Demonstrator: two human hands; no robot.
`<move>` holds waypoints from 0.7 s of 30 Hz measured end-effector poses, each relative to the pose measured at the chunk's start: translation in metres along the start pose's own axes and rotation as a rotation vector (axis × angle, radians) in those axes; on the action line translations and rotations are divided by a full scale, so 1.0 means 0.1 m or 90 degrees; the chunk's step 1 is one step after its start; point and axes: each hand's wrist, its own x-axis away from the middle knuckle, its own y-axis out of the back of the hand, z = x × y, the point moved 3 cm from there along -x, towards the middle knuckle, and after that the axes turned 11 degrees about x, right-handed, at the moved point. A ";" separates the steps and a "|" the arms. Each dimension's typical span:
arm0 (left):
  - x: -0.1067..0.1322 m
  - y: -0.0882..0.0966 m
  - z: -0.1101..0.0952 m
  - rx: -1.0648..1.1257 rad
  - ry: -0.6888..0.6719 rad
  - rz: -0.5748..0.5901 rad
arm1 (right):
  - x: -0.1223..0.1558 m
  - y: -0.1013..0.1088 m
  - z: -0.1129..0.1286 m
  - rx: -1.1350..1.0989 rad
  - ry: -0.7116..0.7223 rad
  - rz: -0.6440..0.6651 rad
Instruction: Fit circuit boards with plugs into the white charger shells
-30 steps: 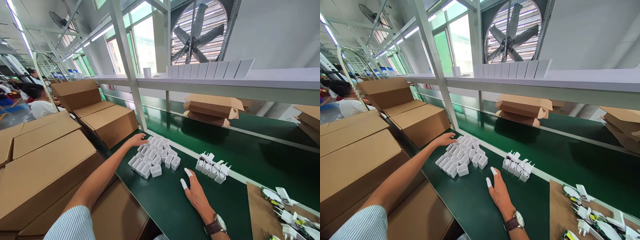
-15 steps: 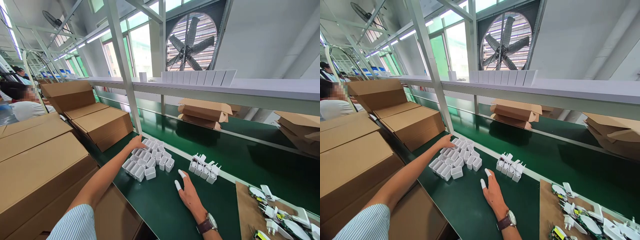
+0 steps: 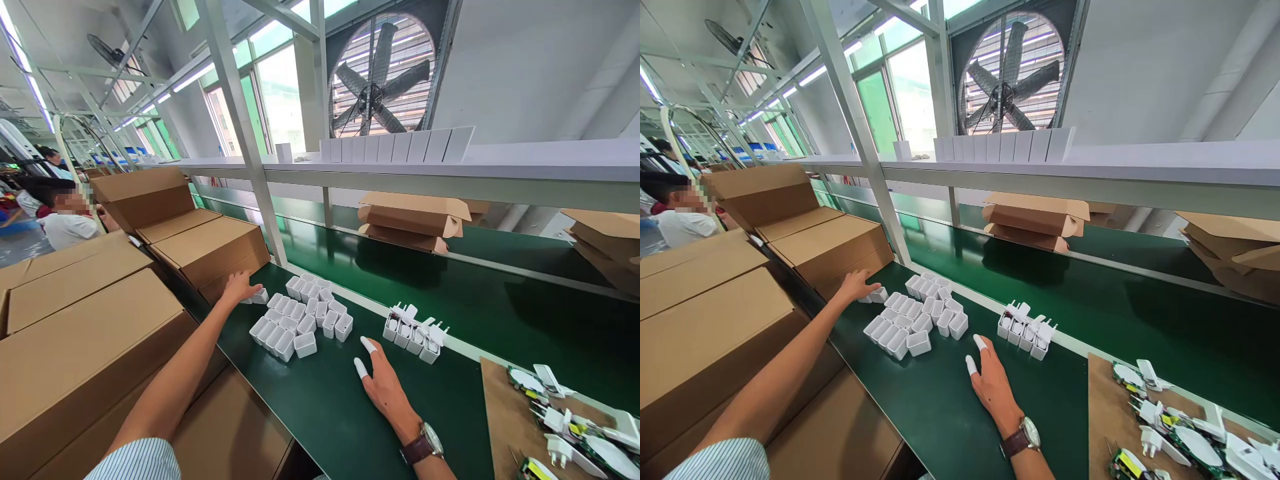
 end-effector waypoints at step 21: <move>0.36 -0.12 0.22 -0.003 0.037 0.009 | 0.03 0.02 0.00 0.007 0.003 0.013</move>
